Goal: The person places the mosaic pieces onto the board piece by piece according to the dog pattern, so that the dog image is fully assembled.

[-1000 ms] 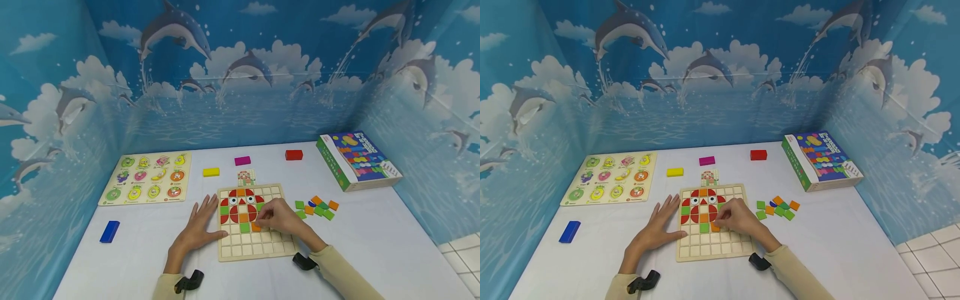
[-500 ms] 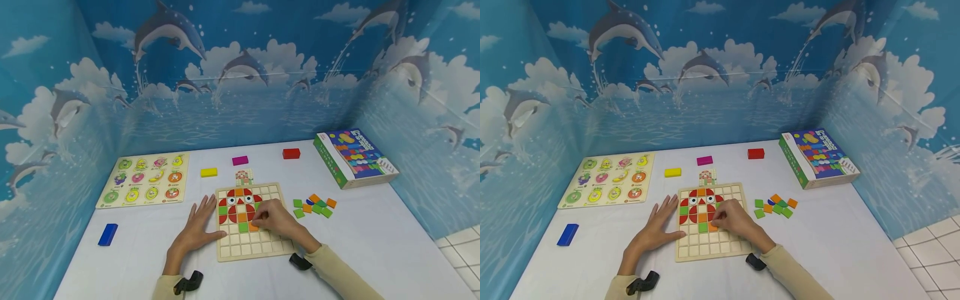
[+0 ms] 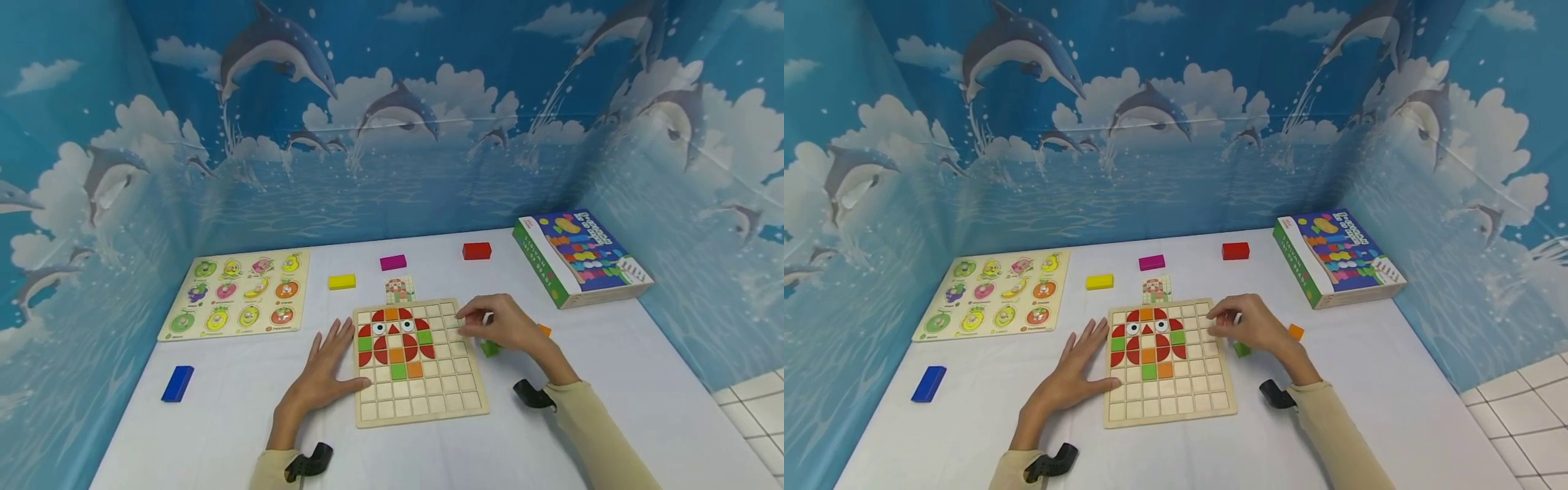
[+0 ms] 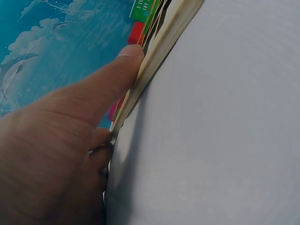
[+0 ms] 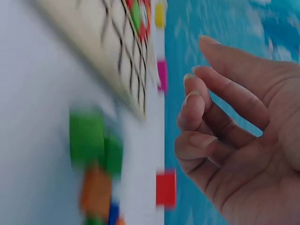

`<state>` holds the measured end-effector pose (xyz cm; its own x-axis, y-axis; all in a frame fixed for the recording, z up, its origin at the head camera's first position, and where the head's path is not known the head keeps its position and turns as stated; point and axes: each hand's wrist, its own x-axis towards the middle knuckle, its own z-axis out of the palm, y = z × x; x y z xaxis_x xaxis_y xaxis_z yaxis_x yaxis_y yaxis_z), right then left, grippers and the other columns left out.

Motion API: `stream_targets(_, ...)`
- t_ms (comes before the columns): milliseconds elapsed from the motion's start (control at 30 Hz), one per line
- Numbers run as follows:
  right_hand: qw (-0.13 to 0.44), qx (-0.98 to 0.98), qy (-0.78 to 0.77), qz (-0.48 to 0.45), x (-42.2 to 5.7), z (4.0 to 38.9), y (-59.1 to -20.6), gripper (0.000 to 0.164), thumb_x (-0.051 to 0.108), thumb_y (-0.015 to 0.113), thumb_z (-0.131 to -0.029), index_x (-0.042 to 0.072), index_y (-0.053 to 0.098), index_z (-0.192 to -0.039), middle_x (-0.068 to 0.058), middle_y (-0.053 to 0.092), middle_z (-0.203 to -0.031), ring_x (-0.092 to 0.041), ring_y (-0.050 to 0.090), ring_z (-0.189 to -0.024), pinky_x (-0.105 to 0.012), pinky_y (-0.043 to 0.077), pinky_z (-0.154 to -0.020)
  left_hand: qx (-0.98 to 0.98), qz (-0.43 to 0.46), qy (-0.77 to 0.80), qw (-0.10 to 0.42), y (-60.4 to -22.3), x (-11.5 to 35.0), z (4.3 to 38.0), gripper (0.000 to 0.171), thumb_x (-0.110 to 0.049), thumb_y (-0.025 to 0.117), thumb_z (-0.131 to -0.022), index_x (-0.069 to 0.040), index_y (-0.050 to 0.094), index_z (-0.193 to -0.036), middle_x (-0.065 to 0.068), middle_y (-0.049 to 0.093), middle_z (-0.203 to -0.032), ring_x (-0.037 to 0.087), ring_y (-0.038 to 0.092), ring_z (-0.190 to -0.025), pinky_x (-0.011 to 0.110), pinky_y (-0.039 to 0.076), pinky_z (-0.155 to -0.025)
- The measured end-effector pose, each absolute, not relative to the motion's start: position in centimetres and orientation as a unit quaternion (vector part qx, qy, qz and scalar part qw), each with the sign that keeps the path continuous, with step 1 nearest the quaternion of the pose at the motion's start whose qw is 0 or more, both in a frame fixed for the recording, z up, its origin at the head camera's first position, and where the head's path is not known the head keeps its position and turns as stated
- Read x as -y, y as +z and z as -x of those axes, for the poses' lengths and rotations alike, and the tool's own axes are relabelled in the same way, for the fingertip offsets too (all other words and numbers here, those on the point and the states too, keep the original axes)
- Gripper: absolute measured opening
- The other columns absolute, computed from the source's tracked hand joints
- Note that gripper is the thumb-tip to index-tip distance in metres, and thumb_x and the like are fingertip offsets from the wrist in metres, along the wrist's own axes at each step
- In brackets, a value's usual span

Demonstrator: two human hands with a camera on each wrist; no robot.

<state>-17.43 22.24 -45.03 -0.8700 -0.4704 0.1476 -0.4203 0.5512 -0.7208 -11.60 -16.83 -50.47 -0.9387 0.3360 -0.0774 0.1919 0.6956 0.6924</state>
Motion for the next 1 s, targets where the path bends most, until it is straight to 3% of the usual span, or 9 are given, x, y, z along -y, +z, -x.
stream_targets(200, 0.012, -0.916, -0.367, 0.160, -27.7, 17.8, -45.8, 0.025, 0.012, 0.088, -0.091, 0.002, 0.082, -0.113, 0.001, 0.072, -0.089, -0.019, 0.061, -0.083, -0.021, 0.057, -0.072, -0.914, -0.143, 0.365, 0.103, -50.8, 16.8, 11.7, 0.113, -0.046, 0.091, -0.085, -0.020, 0.025, -0.173, -0.005, 0.015, -0.181, 0.019, -0.001, -0.169, 0.051, -0.007, -0.136)
stream_targets(367, 0.014, -0.931, -0.354, 0.084, -29.8, 17.6, -47.6, 0.026, 0.014, 0.089, -0.090, 0.001, 0.082, -0.112, -0.004, 0.072, -0.092, -0.022, 0.059, -0.085, -0.019, 0.052, -0.068, -0.917, -0.140, 0.358, 0.109, -50.6, 16.9, 11.7, 0.113, -0.047, 0.090, -0.085, -0.019, 0.025, -0.173, -0.003, 0.015, -0.181, 0.020, 0.000, -0.169, 0.051, -0.006, -0.136)
stream_targets(567, 0.009, -0.943, -0.326, 0.065, -30.7, 17.6, -48.2, 0.025, 0.013, 0.091, -0.087, -0.003, 0.081, -0.104, -0.006, 0.067, -0.085, -0.023, 0.057, -0.081, -0.021, 0.048, -0.064, -0.916, -0.140, 0.361, 0.108, -50.7, 17.0, 11.8, 0.114, -0.047, 0.091, -0.085, -0.019, 0.025, -0.173, -0.003, 0.015, -0.181, 0.019, 0.000, -0.169, 0.051, -0.007, -0.136)
stream_targets(1000, 0.068, -0.948, -0.307, 0.045, -30.4, 17.9, -47.0, 0.021, 0.014, 0.089, -0.090, -0.003, 0.078, -0.094, -0.007, 0.067, -0.082, -0.023, 0.056, -0.078, -0.025, 0.050, -0.064, -0.916, -0.140, 0.361, 0.106, -50.8, 17.0, 11.9, 0.113, -0.046, 0.091, -0.085, -0.018, 0.025, -0.173, -0.003, 0.014, -0.181, 0.020, 0.000, -0.169, 0.051, -0.007, -0.136)
